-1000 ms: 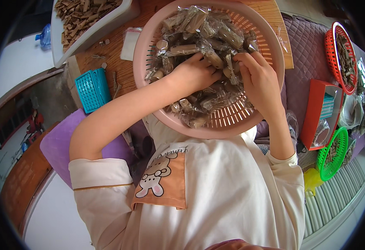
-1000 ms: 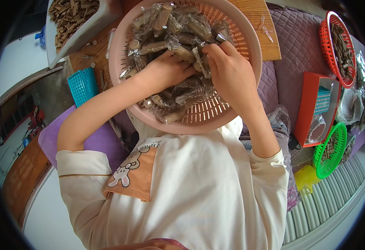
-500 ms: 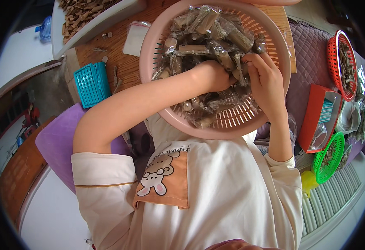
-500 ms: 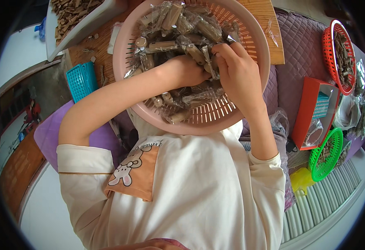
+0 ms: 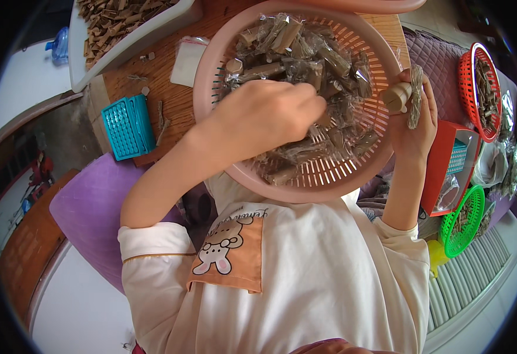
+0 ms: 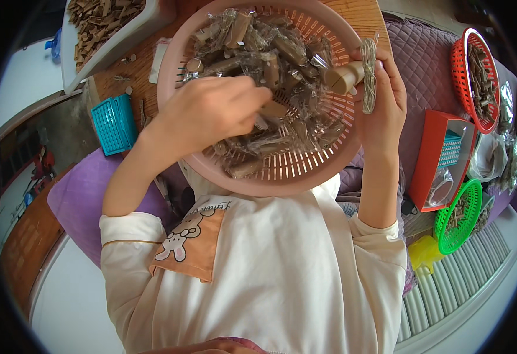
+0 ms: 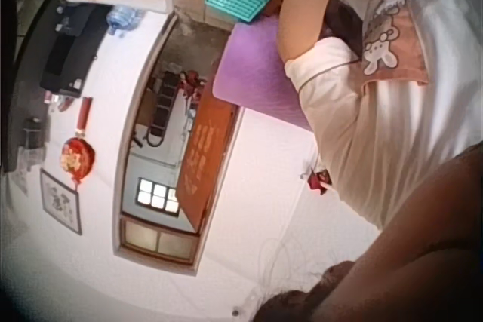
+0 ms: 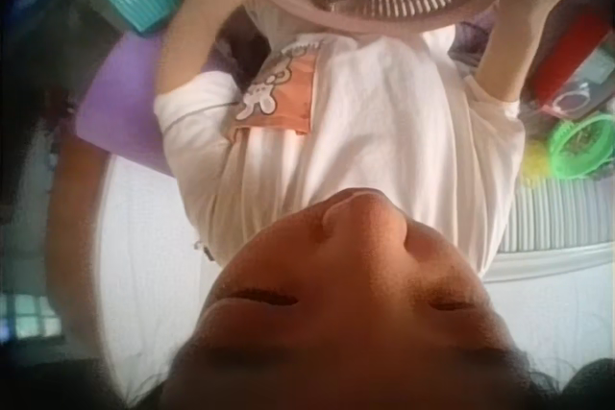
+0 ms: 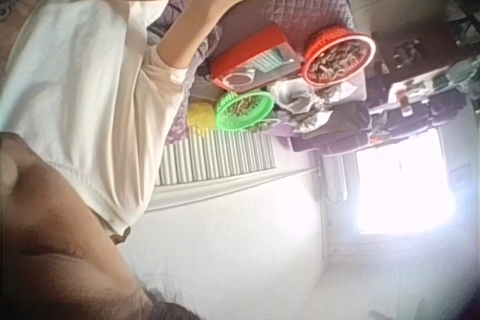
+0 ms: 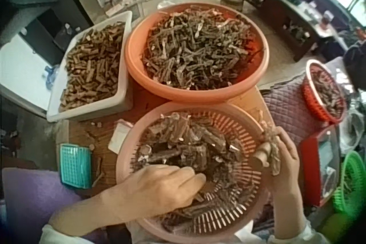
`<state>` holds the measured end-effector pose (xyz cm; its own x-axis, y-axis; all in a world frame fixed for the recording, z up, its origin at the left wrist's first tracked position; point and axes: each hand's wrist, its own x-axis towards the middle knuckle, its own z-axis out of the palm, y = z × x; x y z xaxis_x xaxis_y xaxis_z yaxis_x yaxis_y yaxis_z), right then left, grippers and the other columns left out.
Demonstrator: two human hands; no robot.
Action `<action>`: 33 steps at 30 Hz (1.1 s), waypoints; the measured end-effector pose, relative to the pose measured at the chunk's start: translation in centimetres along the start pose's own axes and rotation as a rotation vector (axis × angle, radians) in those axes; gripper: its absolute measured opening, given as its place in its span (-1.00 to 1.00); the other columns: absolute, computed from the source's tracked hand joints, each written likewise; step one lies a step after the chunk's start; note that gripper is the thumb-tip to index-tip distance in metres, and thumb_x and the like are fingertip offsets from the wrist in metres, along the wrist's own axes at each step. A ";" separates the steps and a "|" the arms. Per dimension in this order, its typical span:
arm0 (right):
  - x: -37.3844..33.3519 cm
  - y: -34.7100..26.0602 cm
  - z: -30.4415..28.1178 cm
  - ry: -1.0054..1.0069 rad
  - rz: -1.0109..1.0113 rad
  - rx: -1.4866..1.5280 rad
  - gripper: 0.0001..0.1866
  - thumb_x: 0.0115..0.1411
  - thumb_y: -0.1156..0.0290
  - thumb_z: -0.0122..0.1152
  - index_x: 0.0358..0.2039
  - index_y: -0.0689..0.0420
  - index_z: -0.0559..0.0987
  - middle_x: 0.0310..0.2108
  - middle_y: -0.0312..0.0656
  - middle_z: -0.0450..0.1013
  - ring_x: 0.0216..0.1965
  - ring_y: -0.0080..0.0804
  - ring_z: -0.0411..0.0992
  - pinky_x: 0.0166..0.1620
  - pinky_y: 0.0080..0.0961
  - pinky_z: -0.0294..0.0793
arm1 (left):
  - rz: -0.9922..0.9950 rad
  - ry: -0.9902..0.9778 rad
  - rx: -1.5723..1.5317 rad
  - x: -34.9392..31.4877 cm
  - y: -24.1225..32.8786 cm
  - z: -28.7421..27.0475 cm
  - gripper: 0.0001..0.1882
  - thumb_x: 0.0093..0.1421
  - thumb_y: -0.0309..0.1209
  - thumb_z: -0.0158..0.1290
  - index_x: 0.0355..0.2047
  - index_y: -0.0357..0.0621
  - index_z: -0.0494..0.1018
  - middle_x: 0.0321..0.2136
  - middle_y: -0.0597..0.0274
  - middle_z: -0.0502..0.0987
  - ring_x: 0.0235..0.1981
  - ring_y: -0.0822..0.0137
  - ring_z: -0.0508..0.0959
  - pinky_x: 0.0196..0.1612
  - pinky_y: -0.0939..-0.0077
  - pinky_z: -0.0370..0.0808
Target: The person sits at a table and packs dried herbs into small clear plastic bags. They pick up a bundle of herbs, place it into a bag, and seal it before placing the finished package into a pink basket. The process is repeated continuously with multiple bundles.
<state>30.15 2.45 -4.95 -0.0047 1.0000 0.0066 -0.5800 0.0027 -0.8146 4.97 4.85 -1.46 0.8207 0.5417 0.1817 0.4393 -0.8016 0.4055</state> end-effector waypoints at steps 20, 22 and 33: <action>5.1 4.7 6.5 -0.565 -0.275 -1.299 -0.71 0.23 0.31 -0.20 -0.51 0.22 0.38 -0.41 -0.03 0.36 -0.21 -0.01 0.30 0.06 -0.19 0.16 | -0.290 0.898 -1.952 -5.0 -5.6 -1.5 -0.72 0.16 -0.26 -0.09 -0.24 -0.23 0.32 -0.51 0.36 0.29 -0.53 0.53 0.32 -0.45 0.68 0.26; 4.9 4.2 6.2 -0.770 -0.083 -1.340 -0.72 0.22 0.34 -0.19 -0.54 0.22 0.38 -0.46 -0.04 0.36 -0.27 -0.01 0.30 0.10 -0.20 0.12 | -0.256 0.948 -2.085 -4.6 -6.0 0.0 -0.70 0.14 -0.33 -0.04 -0.22 -0.29 0.26 -0.49 0.28 0.26 -0.52 0.49 0.30 -0.43 0.66 0.28; -1.3 3.9 6.8 -1.098 0.193 -1.115 -0.79 0.14 0.39 -0.05 -0.56 0.22 0.40 -0.56 -0.05 0.36 -0.30 -0.01 0.33 -0.17 -0.16 0.30 | -0.327 1.106 -2.103 -4.9 -5.3 0.0 -0.74 0.14 -0.34 -0.04 -0.26 -0.28 0.27 -0.50 0.26 0.28 -0.55 0.48 0.29 -0.46 0.66 0.29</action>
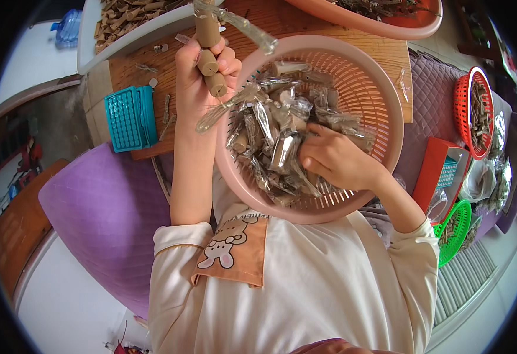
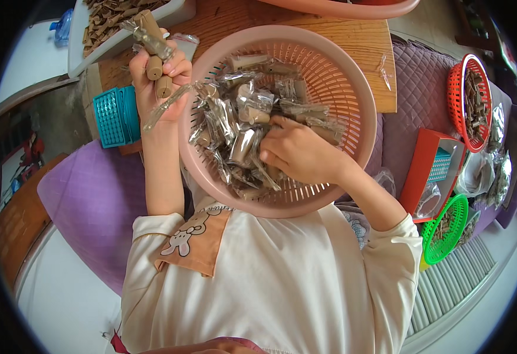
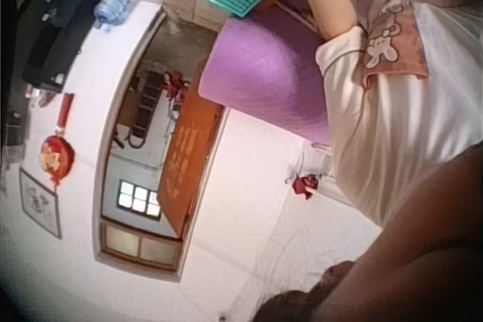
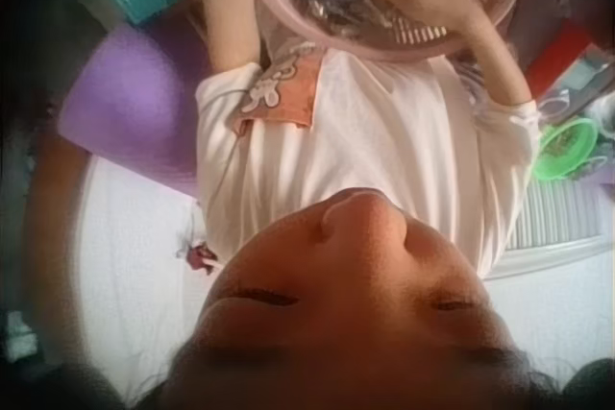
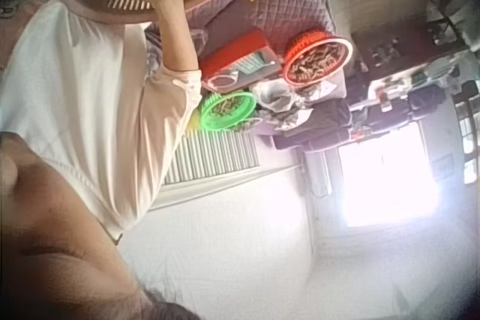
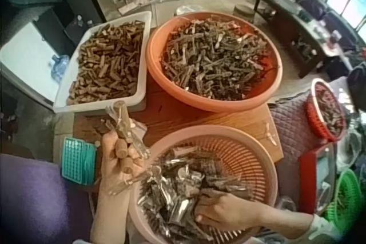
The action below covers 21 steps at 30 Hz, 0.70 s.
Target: The person sits at a table and packs dried herbs into small clear plastic bags. They pick up a bundle of herbs, place it into a bag, and seal it before placing the finished package into a pink basket. The process is repeated continuously with multiple bundles.
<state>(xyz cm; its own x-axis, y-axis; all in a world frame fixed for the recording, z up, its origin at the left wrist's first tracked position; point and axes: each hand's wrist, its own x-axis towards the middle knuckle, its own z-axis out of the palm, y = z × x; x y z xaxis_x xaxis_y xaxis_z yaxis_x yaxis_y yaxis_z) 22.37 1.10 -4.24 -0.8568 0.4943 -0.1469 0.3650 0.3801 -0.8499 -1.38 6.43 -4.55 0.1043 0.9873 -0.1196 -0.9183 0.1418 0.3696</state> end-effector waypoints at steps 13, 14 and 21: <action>-1.3 -3.1 -5.3 -0.091 -0.219 0.238 -0.74 0.21 0.34 -0.12 -0.48 0.27 0.42 -0.28 0.00 0.36 -0.15 0.03 0.30 -0.09 -0.21 0.30 | 0.007 -0.036 0.073 -0.6 -0.2 -0.4 -0.70 0.15 -0.32 -0.05 -0.20 -0.28 0.27 -0.52 0.28 0.27 -0.55 0.49 0.30 -0.47 0.65 0.29; -0.6 -3.1 -5.7 -0.009 -0.186 0.144 -0.72 0.22 0.33 -0.12 -0.48 0.28 0.41 -0.25 0.00 0.35 -0.14 0.02 0.30 -0.09 -0.22 0.31 | 0.004 -0.027 0.078 -0.6 -0.2 -0.2 -0.71 0.15 -0.33 -0.05 -0.21 -0.28 0.26 -0.52 0.28 0.27 -0.55 0.49 0.30 -0.47 0.65 0.29; 9.0 0.9 -2.8 0.111 -0.193 -0.165 -0.75 0.14 0.30 -0.04 -0.44 0.25 0.47 -0.31 0.02 0.34 -0.32 0.00 0.39 -0.25 -0.23 0.38 | -0.060 -0.014 0.069 0.0 -0.2 -0.2 -0.75 0.16 -0.30 -0.08 -0.29 -0.25 0.27 -0.51 0.30 0.27 -0.57 0.50 0.30 -0.48 0.65 0.27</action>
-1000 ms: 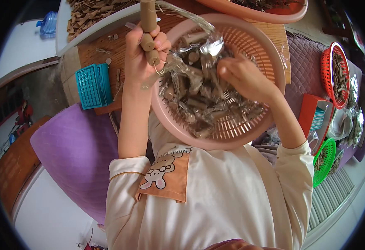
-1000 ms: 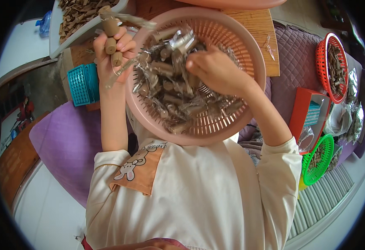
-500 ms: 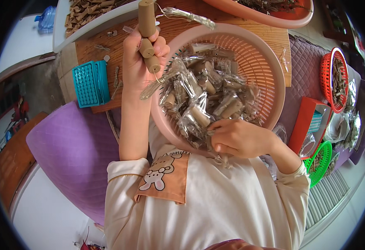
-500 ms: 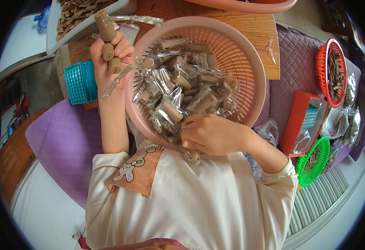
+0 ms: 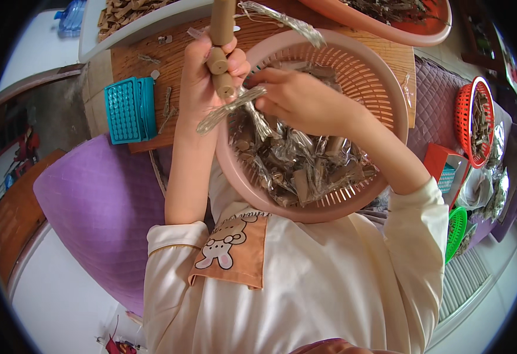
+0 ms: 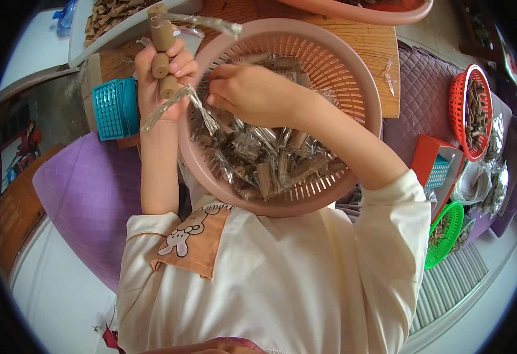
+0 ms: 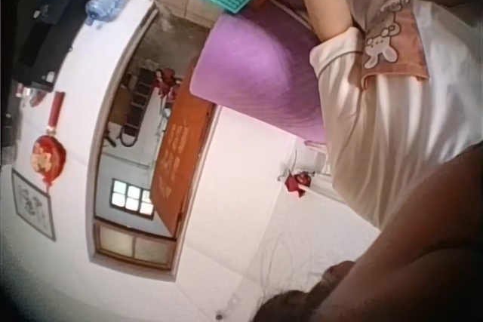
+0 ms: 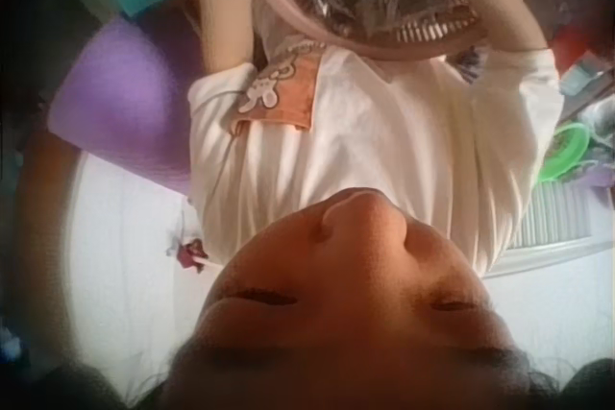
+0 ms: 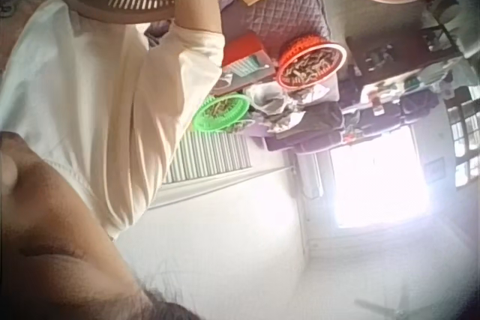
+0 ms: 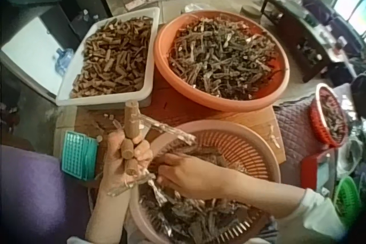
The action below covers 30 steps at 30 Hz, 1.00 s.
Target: The person sits at a table and packs dried herbs into small clear plastic bags. They pick up a bundle of herbs, place it into a bag, and seal it before placing the finished package into a pink basket. The process is repeated continuously with multiple bundles.
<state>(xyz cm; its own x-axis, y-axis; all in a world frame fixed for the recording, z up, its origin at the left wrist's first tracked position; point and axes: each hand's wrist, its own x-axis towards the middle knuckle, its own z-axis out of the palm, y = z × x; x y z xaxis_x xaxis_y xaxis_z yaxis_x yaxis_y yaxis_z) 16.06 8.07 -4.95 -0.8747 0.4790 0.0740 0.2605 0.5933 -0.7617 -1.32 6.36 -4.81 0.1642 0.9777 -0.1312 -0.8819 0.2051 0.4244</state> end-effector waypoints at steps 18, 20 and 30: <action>-2.9 -1.7 1.1 -0.680 0.412 0.071 -0.66 0.19 0.22 -0.20 -0.41 0.16 0.51 -0.30 0.11 0.32 -0.30 0.10 0.39 -0.15 -0.12 0.36 | -0.291 -0.019 -0.167 -3.0 0.5 1.2 -0.70 0.12 -0.24 -0.06 -0.32 -0.28 0.33 -0.54 0.30 0.34 -0.66 0.52 0.32 -0.58 0.62 0.27; -3.4 -1.1 1.4 -0.619 0.260 0.072 -0.72 0.13 0.29 -0.12 -0.46 0.21 0.49 -0.37 0.04 0.35 -0.37 0.04 0.40 -0.27 -0.19 0.43 | -0.287 -0.094 -0.110 -3.1 -1.2 2.0 -0.54 0.17 -0.16 -0.07 -0.13 -0.34 0.22 -0.47 0.29 0.28 -0.67 0.55 0.28 -0.64 0.71 0.24; -6.4 -3.9 -0.8 -0.433 0.244 0.058 -0.62 0.09 0.15 0.02 -0.68 0.18 0.44 -0.66 -0.16 0.30 -0.56 -0.21 0.36 -0.41 -0.34 0.37 | -0.173 0.290 0.504 -3.3 -3.0 2.8 -0.64 0.14 -0.32 -0.08 -0.13 -0.33 0.32 -0.62 0.33 0.34 -0.67 0.55 0.32 -0.60 0.65 0.31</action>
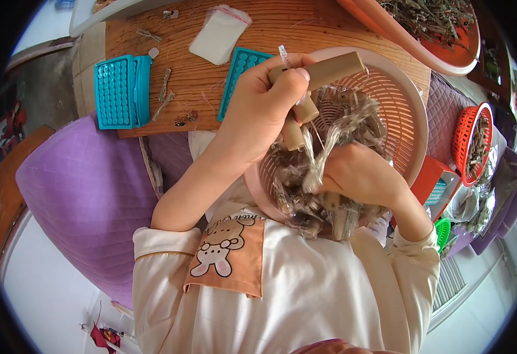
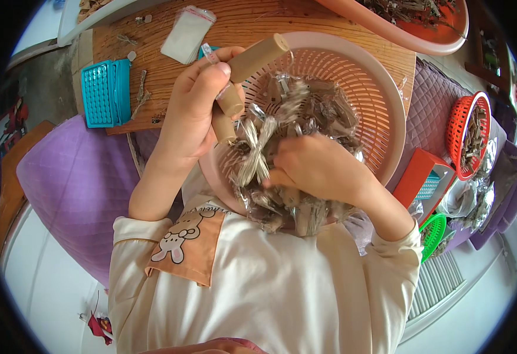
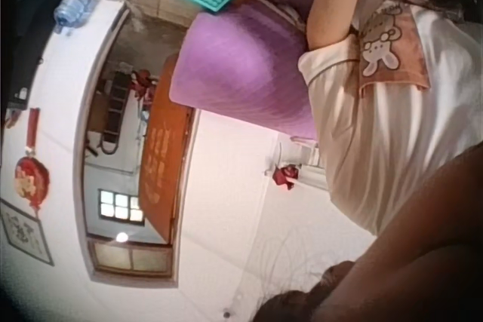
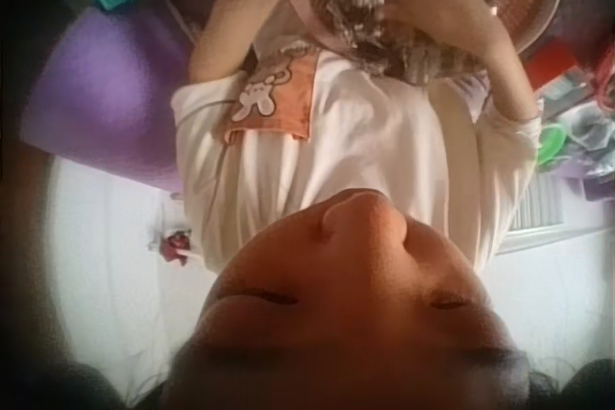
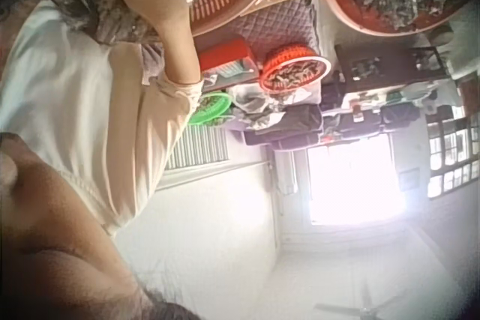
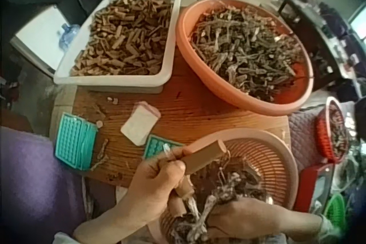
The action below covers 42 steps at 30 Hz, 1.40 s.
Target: The person sits at a table and packs dried herbs into small clear plastic bags. They pick up a bundle of herbs, place it into a bag, and seal it before placing the finished package into a pink basket. The process is repeated continuously with multiple bundles.
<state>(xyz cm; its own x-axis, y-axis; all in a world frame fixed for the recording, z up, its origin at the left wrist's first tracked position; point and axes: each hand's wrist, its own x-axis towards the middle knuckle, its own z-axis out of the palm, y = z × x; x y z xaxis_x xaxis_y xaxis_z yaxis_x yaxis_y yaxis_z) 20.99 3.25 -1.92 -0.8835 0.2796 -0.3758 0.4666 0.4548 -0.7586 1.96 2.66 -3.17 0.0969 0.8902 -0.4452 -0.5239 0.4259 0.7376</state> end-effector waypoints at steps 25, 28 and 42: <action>-6.3 2.2 -0.2 0.708 0.039 0.477 -0.30 0.16 -0.19 -0.28 -0.75 0.24 0.32 -0.44 0.04 0.46 -0.34 -0.17 0.44 -0.24 -0.38 0.41 | -0.063 -0.116 -0.523 0.2 -0.1 -1.1 -0.69 0.13 -0.25 -0.09 -0.26 -0.25 0.36 -0.64 0.36 0.35 -0.66 0.54 0.33 -0.56 0.64 0.25; -6.8 2.4 -0.9 0.842 0.054 0.320 -0.29 0.16 -0.21 -0.31 -0.77 0.22 0.29 -0.43 0.03 0.46 -0.31 -0.10 0.45 -0.19 -0.33 0.42 | -0.062 -0.109 -0.536 0.2 0.0 -0.9 -0.72 0.13 -0.24 -0.08 -0.30 -0.21 0.36 -0.63 0.38 0.34 -0.65 0.53 0.33 -0.55 0.64 0.25; 0.6 -0.8 3.3 0.290 0.129 0.305 -0.94 -0.09 0.54 0.05 -0.59 0.27 0.39 -0.57 -0.05 0.39 -0.51 -0.11 0.41 -0.43 -0.32 0.39 | -0.071 -0.187 -0.609 0.3 -0.1 -1.4 -0.75 0.17 -0.22 -0.10 -0.35 -0.15 0.33 -0.55 0.39 0.34 -0.64 0.54 0.33 -0.55 0.66 0.30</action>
<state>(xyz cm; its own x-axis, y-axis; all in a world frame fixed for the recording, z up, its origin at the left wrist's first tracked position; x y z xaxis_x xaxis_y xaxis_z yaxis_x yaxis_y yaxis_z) 19.98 0.27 -3.27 -0.7506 0.5631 -0.3457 0.5002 0.1424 -0.8541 0.88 2.63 -4.04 0.2659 0.8998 -0.3458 -0.8923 0.3655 0.2649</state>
